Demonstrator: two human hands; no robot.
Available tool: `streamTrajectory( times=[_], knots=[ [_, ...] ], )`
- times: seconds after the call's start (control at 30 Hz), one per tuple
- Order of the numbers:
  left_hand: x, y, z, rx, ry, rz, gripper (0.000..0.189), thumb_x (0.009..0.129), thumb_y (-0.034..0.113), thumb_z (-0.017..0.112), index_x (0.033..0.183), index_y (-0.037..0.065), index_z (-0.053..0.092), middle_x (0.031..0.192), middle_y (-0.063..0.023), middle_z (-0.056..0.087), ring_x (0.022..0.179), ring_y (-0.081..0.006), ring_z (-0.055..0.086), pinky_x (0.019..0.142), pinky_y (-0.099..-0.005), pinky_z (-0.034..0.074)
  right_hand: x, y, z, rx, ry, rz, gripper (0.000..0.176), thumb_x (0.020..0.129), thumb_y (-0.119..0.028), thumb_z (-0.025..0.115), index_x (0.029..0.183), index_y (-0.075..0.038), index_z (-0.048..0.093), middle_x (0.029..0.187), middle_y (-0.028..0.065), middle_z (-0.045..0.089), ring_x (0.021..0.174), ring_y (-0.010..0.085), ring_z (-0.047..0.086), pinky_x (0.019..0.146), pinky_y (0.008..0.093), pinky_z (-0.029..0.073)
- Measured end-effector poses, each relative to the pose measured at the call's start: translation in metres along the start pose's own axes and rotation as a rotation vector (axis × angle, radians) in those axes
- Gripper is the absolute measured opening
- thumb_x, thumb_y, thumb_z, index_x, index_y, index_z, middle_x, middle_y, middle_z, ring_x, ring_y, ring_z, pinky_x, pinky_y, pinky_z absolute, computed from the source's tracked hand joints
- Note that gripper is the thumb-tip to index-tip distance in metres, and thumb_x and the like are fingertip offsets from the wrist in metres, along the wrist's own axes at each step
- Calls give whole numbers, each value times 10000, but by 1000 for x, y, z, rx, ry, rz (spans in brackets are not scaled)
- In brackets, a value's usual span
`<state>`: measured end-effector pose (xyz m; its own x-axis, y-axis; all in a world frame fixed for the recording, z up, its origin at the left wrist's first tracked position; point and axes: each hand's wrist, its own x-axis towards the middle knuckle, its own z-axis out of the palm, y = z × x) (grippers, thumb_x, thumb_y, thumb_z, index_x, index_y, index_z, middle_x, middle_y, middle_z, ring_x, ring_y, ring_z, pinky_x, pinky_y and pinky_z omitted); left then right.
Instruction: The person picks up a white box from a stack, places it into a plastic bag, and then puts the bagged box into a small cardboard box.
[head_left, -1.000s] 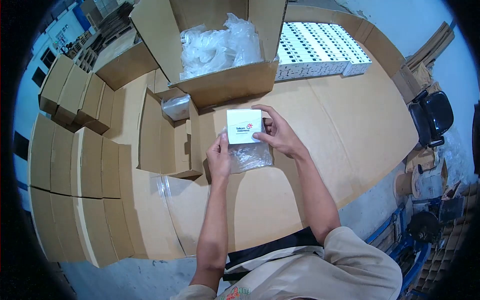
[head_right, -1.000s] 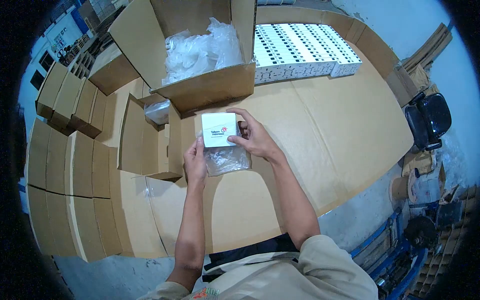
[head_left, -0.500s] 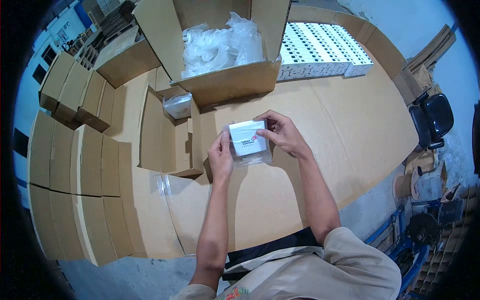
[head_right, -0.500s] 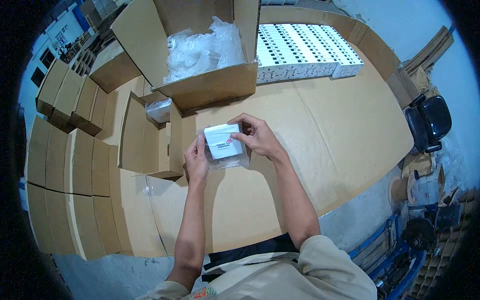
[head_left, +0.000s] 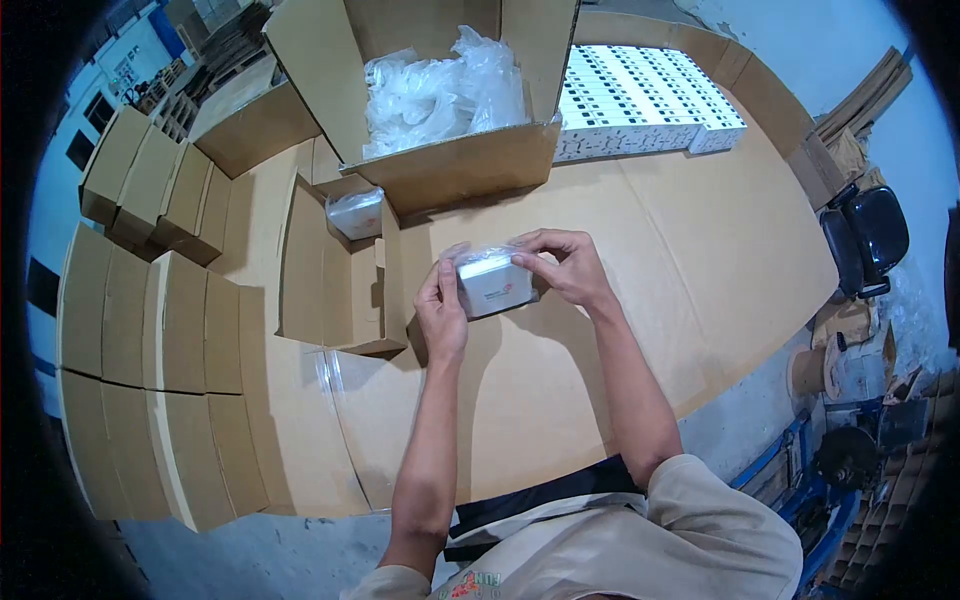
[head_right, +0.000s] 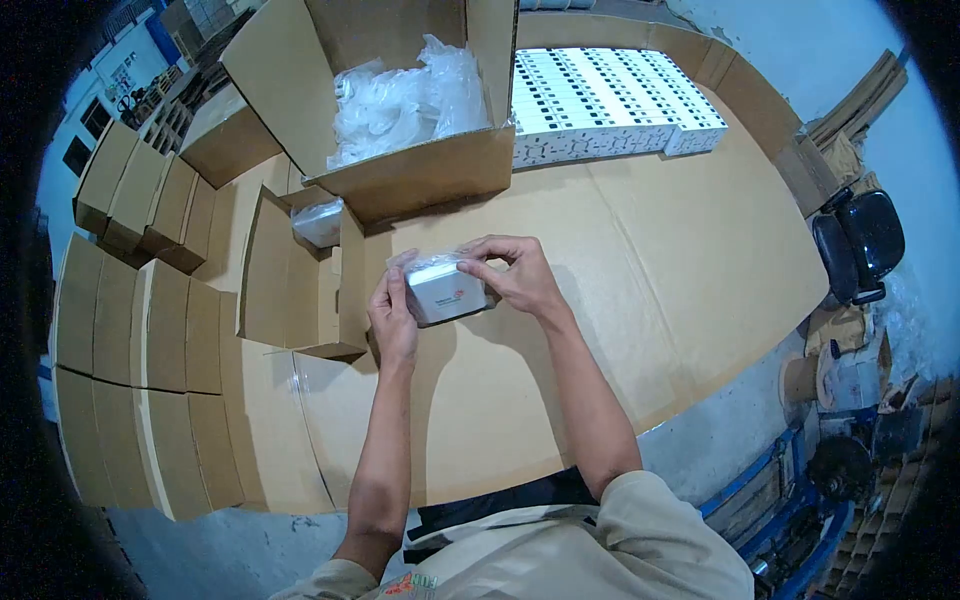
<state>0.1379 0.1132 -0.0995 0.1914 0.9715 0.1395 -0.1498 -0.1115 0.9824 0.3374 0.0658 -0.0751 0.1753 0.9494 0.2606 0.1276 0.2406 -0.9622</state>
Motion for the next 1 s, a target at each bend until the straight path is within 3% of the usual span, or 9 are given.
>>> streamTrajectory(
  times=[0.2, 0.4, 0.5, 0.6, 0.73, 0.83, 0.93, 1.0],
  knots=[
    [1, 2, -1, -22, 19, -45, 449, 1136, 343, 448, 1205, -12, 715, 1114, -65, 720, 1062, -141, 628, 981, -313, 488, -1, 0, 8, 32, 72, 32, 139, 873, -68, 818, 978, 18, 791, 1069, 121, 782, 957, 172, 728, 897, 304, 565],
    [8, -4, 3, -126, 31, 21, 443, 1135, 341, 449, 1184, -17, 706, 1121, -58, 714, 1060, -146, 635, 952, -303, 502, 0, -5, 20, 326, 156, 130, 473, 941, -40, 748, 1389, -16, 601, 1128, 179, 759, 968, 145, 711, 877, 266, 554],
    [14, -12, 5, -287, 24, -14, 411, 1136, 324, 445, 1215, -3, 682, 1170, -70, 707, 1092, -158, 644, 978, -318, 510, 2, -14, 27, 493, 159, 123, 567, 956, -12, 714, 1484, -43, 508, 1202, 205, 730, 994, 144, 692, 899, 280, 547],
    [18, -17, 5, -393, 20, -35, 393, 1132, 318, 456, 1229, 4, 671, 1199, -83, 706, 1121, -174, 651, 1010, -336, 512, 1, -18, 30, 489, 105, 29, 582, 952, -24, 727, 1491, -54, 509, 1217, 170, 719, 1006, 137, 673, 912, 281, 538],
    [22, -17, 1, -421, -5, -31, 392, 1125, 323, 475, 1256, 6, 664, 1214, -86, 702, 1136, -174, 647, 1022, -343, 514, 0, -1, 18, 196, 13, 118, 514, 935, -38, 752, 1419, -40, 579, 1151, 94, 710, 1007, 120, 654, 887, 276, 539],
    [25, -15, -6, -379, -66, -134, 317, 1098, 242, 555, 1274, 3, 669, 1229, -89, 701, 1142, -167, 640, 1018, -326, 507, 0, 10, 18, 192, 16, 192, 405, 927, -43, 764, 1315, -15, 652, 1080, 53, 714, 954, 105, 648, 819, 268, 533],
    [21, 5, -2, -207, -76, -18, 242, 1012, 150, 700, 1200, -1, 716, 1139, -56, 721, 1059, -136, 657, 931, -286, 524, 0, 14, 16, 190, 0, 157, 294, 929, -43, 761, 1214, 5, 703, 1053, 43, 726, 907, 91, 639, 755, 262, 518],
    [20, 8, -12, -119, -190, -56, 226, 963, 83, 744, 1172, -3, 727, 1115, -55, 728, 1043, -135, 664, 927, -287, 527, 0, 13, 16, 186, -19, 91, 246, 933, -47, 757, 1169, 11, 722, 1025, 39, 734, 880, 86, 632, 726, 260, 508]
  ],
)
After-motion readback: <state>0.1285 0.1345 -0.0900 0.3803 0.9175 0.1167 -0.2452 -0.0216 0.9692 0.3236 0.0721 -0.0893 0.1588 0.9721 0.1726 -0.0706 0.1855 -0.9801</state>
